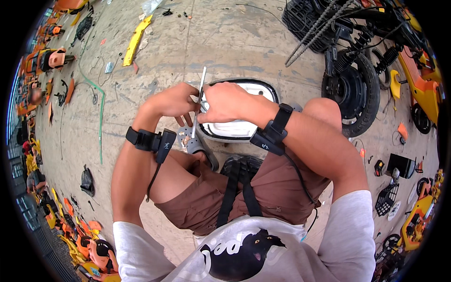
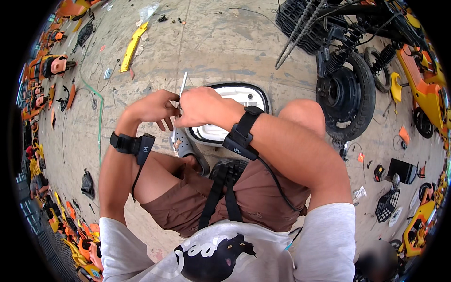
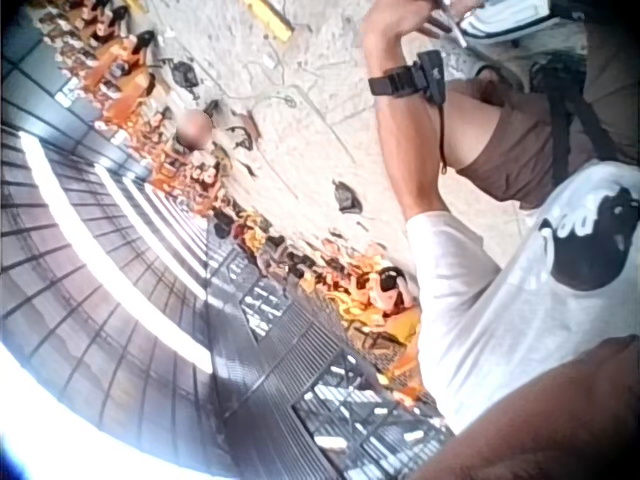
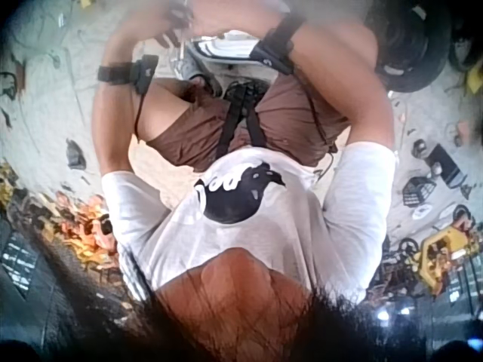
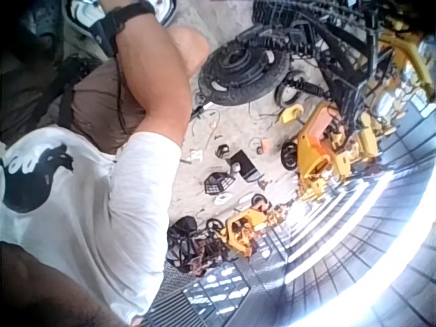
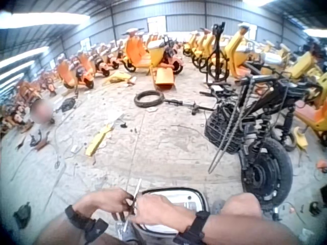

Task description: The person sits on the floor of a workshop and uses a screwdriver to tighten screws on a white plastic scooter seat base. The person repeatedly adjusts the seat base and uses the tool to secure fasteners while surrounded by disassembled scooter parts.

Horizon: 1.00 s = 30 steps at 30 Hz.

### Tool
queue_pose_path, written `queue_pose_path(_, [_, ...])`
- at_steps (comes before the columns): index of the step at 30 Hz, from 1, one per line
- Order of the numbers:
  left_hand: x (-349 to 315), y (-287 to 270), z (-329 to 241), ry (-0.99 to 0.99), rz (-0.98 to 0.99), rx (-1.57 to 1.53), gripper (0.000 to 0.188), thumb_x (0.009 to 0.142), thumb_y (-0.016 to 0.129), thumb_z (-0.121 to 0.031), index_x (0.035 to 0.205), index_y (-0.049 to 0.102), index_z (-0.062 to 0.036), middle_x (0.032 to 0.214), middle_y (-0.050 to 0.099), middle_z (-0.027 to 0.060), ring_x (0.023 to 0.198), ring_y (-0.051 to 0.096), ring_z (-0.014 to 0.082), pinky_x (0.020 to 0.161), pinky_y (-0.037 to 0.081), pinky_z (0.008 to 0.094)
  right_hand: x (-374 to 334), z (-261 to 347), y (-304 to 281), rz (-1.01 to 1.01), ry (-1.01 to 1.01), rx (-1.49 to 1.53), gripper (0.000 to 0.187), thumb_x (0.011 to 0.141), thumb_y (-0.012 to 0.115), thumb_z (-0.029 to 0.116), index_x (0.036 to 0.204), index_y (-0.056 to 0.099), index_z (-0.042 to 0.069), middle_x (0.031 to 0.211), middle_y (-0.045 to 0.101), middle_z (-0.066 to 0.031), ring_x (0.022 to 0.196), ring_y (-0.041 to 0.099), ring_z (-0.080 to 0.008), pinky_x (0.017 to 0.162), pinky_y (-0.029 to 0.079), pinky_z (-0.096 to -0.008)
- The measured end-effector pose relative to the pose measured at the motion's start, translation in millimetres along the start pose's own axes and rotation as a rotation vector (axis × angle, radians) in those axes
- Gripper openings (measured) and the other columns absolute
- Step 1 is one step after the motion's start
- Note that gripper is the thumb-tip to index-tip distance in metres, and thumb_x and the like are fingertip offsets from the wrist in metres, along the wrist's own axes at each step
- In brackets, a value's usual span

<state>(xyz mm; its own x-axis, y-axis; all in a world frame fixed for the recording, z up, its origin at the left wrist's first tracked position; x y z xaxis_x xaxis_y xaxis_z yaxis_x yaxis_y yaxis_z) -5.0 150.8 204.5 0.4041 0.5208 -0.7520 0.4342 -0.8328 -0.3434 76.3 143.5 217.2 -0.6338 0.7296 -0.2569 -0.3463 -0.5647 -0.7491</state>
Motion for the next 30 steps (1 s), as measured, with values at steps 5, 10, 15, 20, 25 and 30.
queue_pose_path(5, [8.0,-0.6,0.6,0.008,-0.056,0.066,0.031,0.086,0.056,-0.004,0.112,0.054,0.0138,0.089,0.069,0.0213,0.071,0.071,0.0267,0.055,0.06,0.0329,4.6,-1.2,6.3,0.023,0.039,-0.027,0.088,0.069,0.068,0.051,0.119,0.048,-0.018,0.086,0.067,-0.0253,0.08,0.068,-0.038,0.072,0.055,-0.0423])
queue_pose_path(10, [9.3,-6.2,-2.7,0.008,-0.089,0.037,0.029,0.086,0.058,-0.005,0.108,0.057,0.0137,0.084,0.069,0.0202,0.069,0.071,0.026,0.058,0.058,0.0326,8.7,-4.2,15.7,-0.005,0.092,-0.044,0.104,0.068,0.069,0.053,0.13,0.038,-0.023,0.089,0.068,-0.0241,0.081,0.069,-0.0343,0.07,0.056,-0.0385])
queue_pose_path(15, [5.6,-17.1,-6.5,0.093,-0.224,0.328,0.02,0.078,0.068,-0.009,0.086,0.068,0.0087,0.07,0.069,0.0169,0.064,0.069,0.0212,0.055,0.054,0.0329,10.5,4.4,17.4,-0.017,-0.014,0.006,0.079,0.067,0.07,0.02,0.129,0.039,-0.018,0.082,0.066,-0.0253,0.079,0.066,-0.0416,0.07,0.054,-0.0439])
queue_pose_path(20, [-7.2,-38.4,-9.0,0.109,-0.382,0.126,0.025,0.068,0.077,-0.015,0.079,0.07,0.0061,0.064,0.067,0.0136,0.059,0.065,0.0239,0.058,0.05,0.0349,12.8,7.4,8.8,0.006,-0.059,-0.187,0.028,0.07,0.067,0.013,0.093,0.067,-0.002,0.081,0.069,-0.0188,0.08,0.069,-0.0336,0.068,0.054,-0.0409])
queue_pose_path(25, [-15.4,-40.2,-23.7,0.274,-0.441,0.34,0.031,0.065,0.08,-0.017,0.084,0.07,0.005,0.075,0.069,0.0158,0.069,0.066,0.0265,0.065,0.051,0.0343,5.4,16.2,-6.9,-0.171,-0.192,-0.18,0.005,0.069,0.064,0.001,0.071,0.068,-0.001,0.074,0.066,-0.0199,0.076,0.067,-0.0373,0.066,0.053,-0.0453])
queue_pose_path(30, [-3.7,-16.2,-26.5,0.22,-0.288,0.404,0.036,0.065,0.081,-0.019,0.088,0.068,0.0049,0.079,0.069,0.0194,0.074,0.067,0.0305,0.069,0.051,0.0385,6.3,20.8,2.7,-0.164,-0.231,-0.471,0.007,0.074,0.069,0.014,0.079,0.071,0.009,0.079,0.07,-0.0088,0.087,0.066,-0.0276,0.081,0.048,-0.0427])
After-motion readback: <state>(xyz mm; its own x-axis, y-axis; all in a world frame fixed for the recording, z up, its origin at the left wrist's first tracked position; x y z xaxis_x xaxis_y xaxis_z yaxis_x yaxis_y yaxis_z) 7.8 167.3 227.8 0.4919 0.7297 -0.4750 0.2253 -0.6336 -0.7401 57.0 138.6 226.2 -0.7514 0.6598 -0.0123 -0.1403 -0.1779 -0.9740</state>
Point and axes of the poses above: each hand's wrist, its own x-axis towards the middle knuckle, its own y-axis out of the palm, z = x × y, the point moved 9 cm from there along x, towards the middle knuckle
